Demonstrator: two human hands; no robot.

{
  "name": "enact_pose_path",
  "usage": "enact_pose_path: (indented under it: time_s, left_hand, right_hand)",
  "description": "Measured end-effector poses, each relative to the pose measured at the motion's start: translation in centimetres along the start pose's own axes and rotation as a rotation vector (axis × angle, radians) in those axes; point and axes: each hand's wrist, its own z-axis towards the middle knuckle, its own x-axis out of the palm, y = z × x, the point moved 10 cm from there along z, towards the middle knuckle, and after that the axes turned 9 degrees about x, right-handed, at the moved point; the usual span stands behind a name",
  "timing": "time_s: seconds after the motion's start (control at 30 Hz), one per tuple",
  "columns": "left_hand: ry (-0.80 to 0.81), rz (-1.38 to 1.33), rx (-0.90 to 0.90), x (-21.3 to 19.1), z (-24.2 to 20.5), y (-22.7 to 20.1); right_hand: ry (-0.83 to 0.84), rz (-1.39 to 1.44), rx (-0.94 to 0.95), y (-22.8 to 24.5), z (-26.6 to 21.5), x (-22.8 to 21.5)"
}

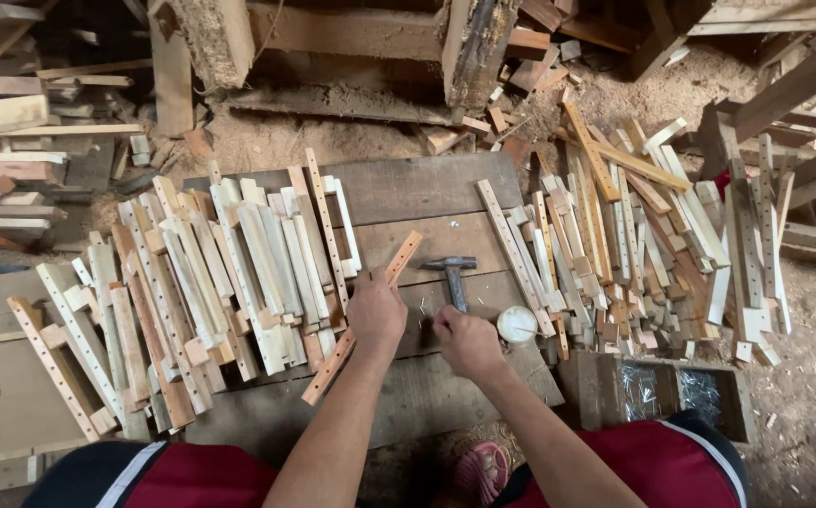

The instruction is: Assemble wooden frames by applying glue to slats and hammering them into place.

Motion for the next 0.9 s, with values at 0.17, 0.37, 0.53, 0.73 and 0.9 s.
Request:
enact_pose_path:
  time_s: [0.17,0.37,0.53,0.73,0.9]
  left_hand:
    - [0.000,-0.143,-0.002,-1.3,-1.0,-0.6]
    - [-0.067,-0.374,-0.064,-1.5,-1.3,0.5]
    - [-0.093,-0.442,-0.053,-0.3,-0.9,1.4]
    - [-0.129,-0.453,0.036,1.1,0.2,2.6]
    - [-0.140,-0.566,0.052,0.3,0.0,2.5]
  right_hand:
    - [-0.229,0.410,-0.206,1.6,-0.2,-4.8]
    - [-0.253,0.670,-0.089,1.8,1.1,-5.9]
    - [0.001,1.268,0.228,5.7,1.1,-5.9]
    - [0.042,1.277,0.175,7.5,2.9,-5.7]
    - [0.134,1.158,0.004,8.4,3.7,-4.5]
